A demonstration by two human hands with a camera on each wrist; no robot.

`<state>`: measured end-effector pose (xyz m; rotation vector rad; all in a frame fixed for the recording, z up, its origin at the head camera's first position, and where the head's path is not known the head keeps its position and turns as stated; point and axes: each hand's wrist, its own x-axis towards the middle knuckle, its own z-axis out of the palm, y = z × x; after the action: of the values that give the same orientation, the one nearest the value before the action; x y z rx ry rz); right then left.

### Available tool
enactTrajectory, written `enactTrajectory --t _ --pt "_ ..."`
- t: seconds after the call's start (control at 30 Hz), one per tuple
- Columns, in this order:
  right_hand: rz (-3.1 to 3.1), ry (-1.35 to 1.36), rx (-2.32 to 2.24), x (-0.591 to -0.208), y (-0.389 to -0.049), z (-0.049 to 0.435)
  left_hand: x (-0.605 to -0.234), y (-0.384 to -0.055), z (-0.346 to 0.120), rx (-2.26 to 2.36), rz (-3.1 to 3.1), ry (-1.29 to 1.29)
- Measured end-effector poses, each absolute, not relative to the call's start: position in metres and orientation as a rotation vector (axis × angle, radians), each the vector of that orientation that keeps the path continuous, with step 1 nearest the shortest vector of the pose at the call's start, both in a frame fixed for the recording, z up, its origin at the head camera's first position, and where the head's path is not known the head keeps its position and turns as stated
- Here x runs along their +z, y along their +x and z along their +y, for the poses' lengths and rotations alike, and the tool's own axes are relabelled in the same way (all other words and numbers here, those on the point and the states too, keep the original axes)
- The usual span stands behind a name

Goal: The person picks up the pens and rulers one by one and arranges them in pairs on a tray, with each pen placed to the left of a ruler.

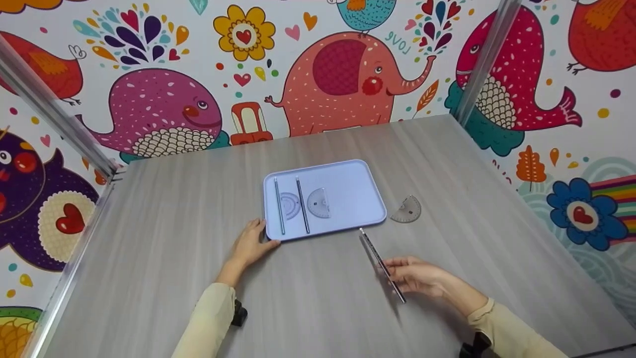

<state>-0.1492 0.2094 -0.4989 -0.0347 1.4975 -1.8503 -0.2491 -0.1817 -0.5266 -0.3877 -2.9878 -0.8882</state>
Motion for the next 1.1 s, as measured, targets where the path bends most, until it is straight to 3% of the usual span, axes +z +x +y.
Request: enactTrajectory --t 0.57,1.1 --pt "1.468 -0.195 -1.909 -0.482 -0.189 0.2 -0.527 -0.249 -0.182 -0.89 -3.006 -0.369" --pt "1.512 0.003 -1.962 -0.474 -0.221 0.163 -0.524 -0.248 -0.18 -0.902 -2.993 -0.379"
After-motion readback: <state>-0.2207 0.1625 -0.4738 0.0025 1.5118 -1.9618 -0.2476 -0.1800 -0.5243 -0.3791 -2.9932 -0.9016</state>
